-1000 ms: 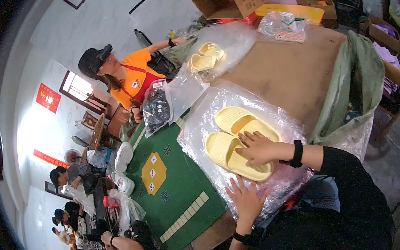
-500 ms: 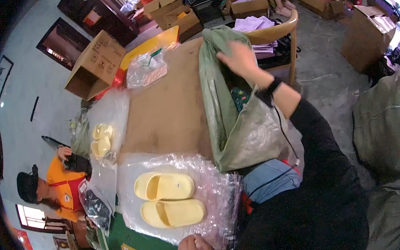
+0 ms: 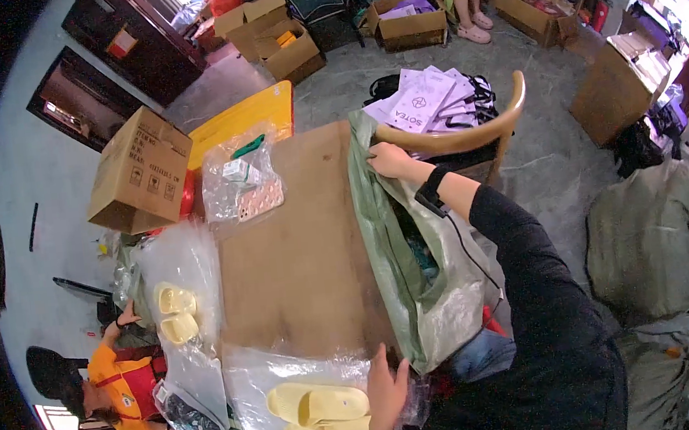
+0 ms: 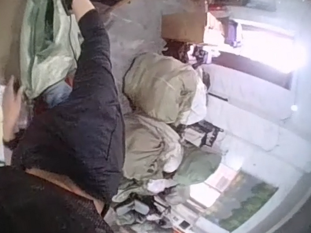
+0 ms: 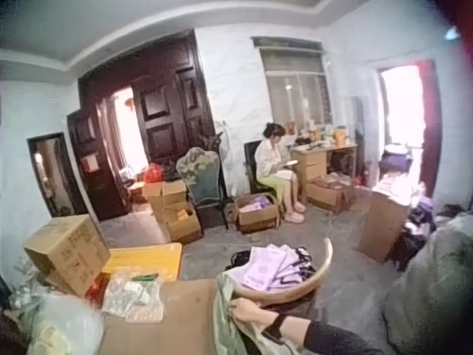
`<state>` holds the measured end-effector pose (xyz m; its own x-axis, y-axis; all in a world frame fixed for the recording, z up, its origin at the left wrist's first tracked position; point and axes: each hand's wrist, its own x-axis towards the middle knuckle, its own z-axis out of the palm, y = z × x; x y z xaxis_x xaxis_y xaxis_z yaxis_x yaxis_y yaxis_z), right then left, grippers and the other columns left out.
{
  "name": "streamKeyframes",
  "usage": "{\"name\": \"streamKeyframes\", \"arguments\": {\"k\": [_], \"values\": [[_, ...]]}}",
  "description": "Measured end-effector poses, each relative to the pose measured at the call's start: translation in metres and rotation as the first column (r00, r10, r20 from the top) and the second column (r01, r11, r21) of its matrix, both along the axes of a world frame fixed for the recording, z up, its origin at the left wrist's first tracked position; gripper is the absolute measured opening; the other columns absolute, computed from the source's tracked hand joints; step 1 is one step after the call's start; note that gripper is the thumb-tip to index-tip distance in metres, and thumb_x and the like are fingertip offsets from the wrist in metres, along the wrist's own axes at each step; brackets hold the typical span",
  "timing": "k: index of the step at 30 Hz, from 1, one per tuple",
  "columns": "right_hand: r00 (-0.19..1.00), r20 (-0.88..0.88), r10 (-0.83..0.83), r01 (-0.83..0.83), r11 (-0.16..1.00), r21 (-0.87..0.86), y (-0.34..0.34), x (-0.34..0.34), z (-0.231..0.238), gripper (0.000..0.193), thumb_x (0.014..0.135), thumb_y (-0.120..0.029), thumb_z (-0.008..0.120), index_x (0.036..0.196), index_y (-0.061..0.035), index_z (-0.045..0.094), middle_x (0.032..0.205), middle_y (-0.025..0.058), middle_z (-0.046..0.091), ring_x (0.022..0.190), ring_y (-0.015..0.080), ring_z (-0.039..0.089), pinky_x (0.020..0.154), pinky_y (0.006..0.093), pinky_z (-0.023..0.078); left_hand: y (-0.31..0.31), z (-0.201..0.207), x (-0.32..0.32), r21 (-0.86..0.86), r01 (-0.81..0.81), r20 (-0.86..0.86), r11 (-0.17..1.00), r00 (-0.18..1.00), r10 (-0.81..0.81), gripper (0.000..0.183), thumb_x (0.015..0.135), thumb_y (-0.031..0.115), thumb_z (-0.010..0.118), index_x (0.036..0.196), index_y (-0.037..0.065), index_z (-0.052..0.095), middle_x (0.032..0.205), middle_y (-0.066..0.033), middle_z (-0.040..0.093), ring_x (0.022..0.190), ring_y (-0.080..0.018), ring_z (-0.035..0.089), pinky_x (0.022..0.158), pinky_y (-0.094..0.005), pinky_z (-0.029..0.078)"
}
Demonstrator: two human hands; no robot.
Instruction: Packing various slippers and shoes into plastic bags and placing them into larger transport sacks.
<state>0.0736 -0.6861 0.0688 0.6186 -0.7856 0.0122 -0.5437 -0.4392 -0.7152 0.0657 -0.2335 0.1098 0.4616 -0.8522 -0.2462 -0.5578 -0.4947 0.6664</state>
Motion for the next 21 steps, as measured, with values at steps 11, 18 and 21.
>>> {"name": "streamKeyframes", "arguments": {"k": [11,18,21], "values": [[0.827,-0.441,-0.349,0.38,0.925,-0.02,-0.092,0.047,0.052,0.078,0.081,-0.072,0.043,0.092,-0.0002,0.072,0.095,0.022,0.068,0.1,0.0375,0.064,0.083,0.0449,0.048,-0.115,-0.072,-0.001,0.59,0.063,0.003,0.805,0.997,-0.081,0.045,0.087,0.038,0.058,0.113,0.001,0.053,0.098,-0.0202,0.064,0.084,-0.0377,0.065,0.074,-0.0485,0.051],[0.96,-0.204,-0.192,0.278,0.746,0.605,-0.148,0.074,-0.005,0.061,0.088,-0.055,0.053,0.106,0.0019,0.066,0.108,0.0176,0.065,0.097,0.0313,0.062,0.079,0.0433,0.048,-0.109,-0.064,0.004,0.297,-0.539,-0.593,0.788,0.543,0.595,0.031,0.093,0.025,0.047,0.108,-0.001,0.052,0.114,-0.0219,0.054,0.099,-0.0339,0.057,0.08,-0.044,0.048],[0.92,0.013,-0.393,0.257,0.628,0.734,-0.209,0.056,-0.049,0.053,0.084,-0.044,0.063,0.102,0.0058,0.066,0.098,0.0176,0.067,0.087,0.0315,0.064,0.074,0.0411,0.05,-0.126,-0.068,-0.013,0.498,-0.567,-0.736,0.656,0.123,0.665,0.038,0.098,0.027,0.043,0.119,-0.005,0.047,0.12,-0.0188,0.052,0.105,-0.0327,0.054,0.091,-0.0389,0.041]]}}
